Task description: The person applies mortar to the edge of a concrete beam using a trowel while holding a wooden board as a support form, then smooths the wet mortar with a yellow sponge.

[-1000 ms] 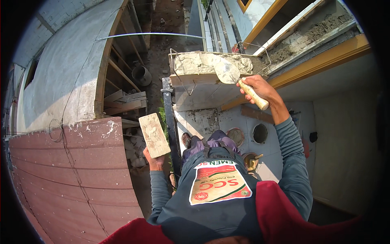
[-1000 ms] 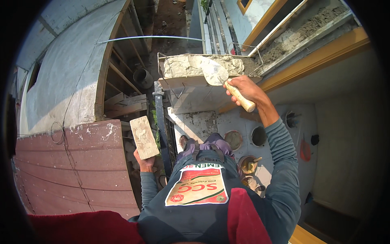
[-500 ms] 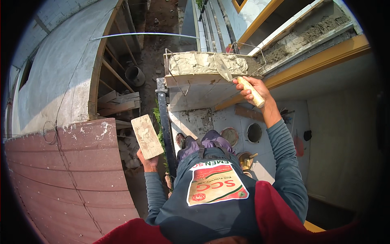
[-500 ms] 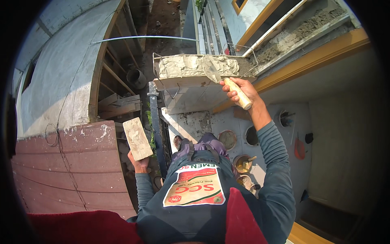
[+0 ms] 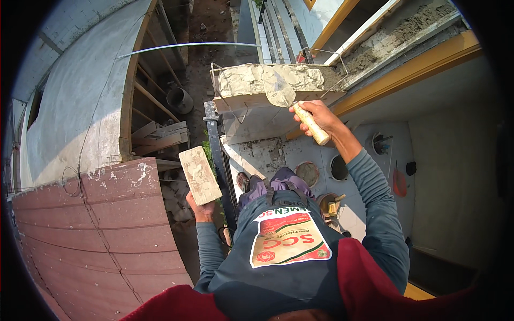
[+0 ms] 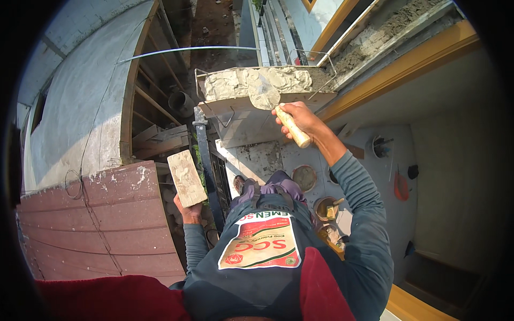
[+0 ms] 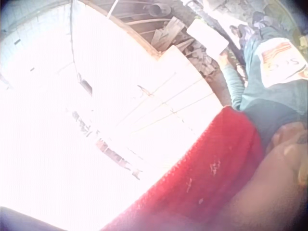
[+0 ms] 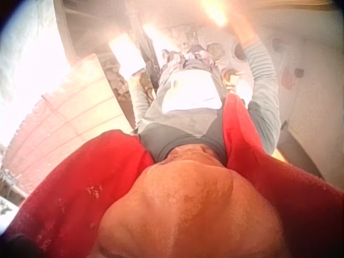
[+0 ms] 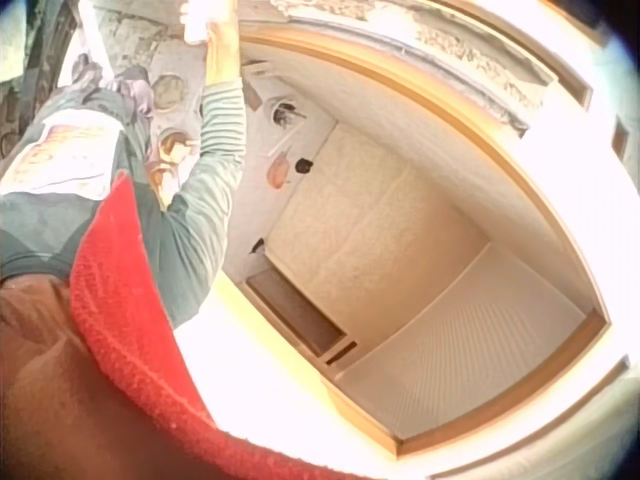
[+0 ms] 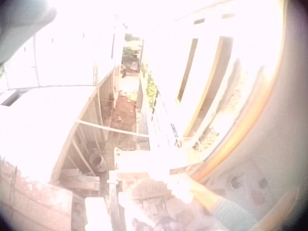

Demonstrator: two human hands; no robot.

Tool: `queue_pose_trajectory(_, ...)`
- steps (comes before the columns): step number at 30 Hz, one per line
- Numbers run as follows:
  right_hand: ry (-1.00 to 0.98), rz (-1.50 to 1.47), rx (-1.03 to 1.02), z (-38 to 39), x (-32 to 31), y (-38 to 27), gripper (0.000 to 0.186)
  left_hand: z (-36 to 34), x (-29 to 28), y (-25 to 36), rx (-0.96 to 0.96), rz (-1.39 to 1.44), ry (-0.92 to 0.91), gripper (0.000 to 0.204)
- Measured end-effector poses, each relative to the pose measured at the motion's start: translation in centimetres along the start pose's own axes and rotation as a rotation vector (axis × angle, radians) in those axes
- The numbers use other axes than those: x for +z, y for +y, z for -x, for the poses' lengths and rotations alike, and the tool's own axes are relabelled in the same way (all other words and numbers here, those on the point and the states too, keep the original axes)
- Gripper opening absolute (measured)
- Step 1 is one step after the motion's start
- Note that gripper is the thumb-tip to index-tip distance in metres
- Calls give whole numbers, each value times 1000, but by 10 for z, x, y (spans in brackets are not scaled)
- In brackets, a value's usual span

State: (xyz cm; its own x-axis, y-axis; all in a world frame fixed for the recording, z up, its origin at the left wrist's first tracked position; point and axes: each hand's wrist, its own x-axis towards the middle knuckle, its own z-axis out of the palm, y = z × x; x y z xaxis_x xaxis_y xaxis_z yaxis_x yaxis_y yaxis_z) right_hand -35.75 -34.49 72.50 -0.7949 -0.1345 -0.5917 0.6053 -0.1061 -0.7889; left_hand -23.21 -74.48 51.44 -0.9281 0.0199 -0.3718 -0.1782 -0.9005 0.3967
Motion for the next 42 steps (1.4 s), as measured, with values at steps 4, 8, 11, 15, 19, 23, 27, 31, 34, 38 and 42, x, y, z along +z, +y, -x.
queue_pose_trajectory(4,17,-6,1,14,0,10,33,4,3,1,-3,8,26,41)
queue_pose_trajectory(8,-13,60,-18,46,-2,5,35,7,2,3,27,-37,55,41)
queue_pose_trajectory(11,167,255,-151,70,-7,0,33,9,0,5,19,-18,30,42)
queue_pose_trajectory(15,418,642,-190,83,-9,-4,29,5,-1,8,38,-45,42,43)
queue_pose_trajectory(19,397,874,-294,83,-3,-6,31,-5,0,5,29,-95,23,43)
queue_pose_trajectory(23,332,901,-242,72,3,-14,35,-11,7,2,-1,-122,13,43)
queue_pose_trajectory(27,349,961,-133,72,-7,-27,38,-10,13,3,-48,-34,-24,43)
queue_pose_trajectory(31,373,1059,-126,73,-29,-39,37,-7,9,3,-19,-71,29,43)
queue_pose_trajectory(34,456,1100,-97,78,-30,-44,36,0,11,3,2,-55,36,43)
queue_pose_trajectory(38,564,1244,-238,76,-49,-29,36,3,6,1,25,-72,97,42)
queue_pose_trajectory(42,653,1263,-313,76,-49,-21,33,3,10,2,44,-100,20,41)
